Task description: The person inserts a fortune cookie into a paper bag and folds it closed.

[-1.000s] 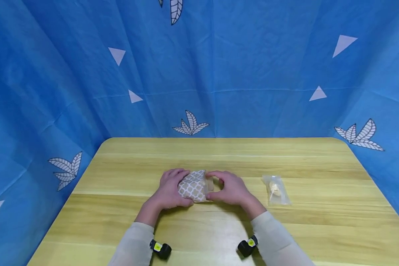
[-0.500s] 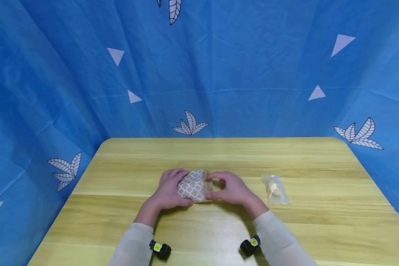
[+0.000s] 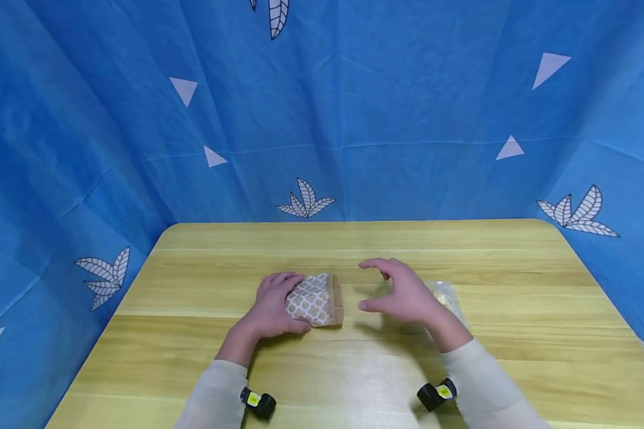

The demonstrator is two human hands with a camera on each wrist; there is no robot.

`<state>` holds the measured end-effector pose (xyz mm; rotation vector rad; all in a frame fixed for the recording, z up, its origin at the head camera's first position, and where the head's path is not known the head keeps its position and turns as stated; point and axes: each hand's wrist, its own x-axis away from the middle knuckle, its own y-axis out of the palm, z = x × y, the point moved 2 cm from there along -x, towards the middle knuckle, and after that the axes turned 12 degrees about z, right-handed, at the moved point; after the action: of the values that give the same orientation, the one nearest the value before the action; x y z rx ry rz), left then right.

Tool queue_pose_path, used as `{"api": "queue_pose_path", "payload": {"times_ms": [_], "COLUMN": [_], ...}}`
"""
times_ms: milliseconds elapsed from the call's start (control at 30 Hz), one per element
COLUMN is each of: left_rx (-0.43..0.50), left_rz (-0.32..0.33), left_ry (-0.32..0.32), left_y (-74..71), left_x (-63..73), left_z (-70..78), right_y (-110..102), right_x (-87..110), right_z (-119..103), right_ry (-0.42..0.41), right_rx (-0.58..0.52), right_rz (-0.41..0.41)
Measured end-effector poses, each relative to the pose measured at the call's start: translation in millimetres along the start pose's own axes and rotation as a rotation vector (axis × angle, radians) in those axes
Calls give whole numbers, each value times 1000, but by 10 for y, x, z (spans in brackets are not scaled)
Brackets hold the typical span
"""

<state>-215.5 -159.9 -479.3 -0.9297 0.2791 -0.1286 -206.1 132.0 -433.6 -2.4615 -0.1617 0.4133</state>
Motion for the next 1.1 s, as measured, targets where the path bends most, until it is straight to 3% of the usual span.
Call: {"api": "queue_pose_path", "payload": {"times_ms": [200,633,1100], "left_rx": [12,18,26], "left_rz": [2,2,6], "left_ry": [-9,-13,-16], "left_y": [-6,-25,-36], "left_x": [15,19,27], "left_z": [8,36,40], "right_y": [-243,-745,-955], "right_x": [94,355,532], "right_z": [25,329,658], "right_ry": [46,106,83], "right_rx": [46,181,191], "right_rz": [13,38,31]}}
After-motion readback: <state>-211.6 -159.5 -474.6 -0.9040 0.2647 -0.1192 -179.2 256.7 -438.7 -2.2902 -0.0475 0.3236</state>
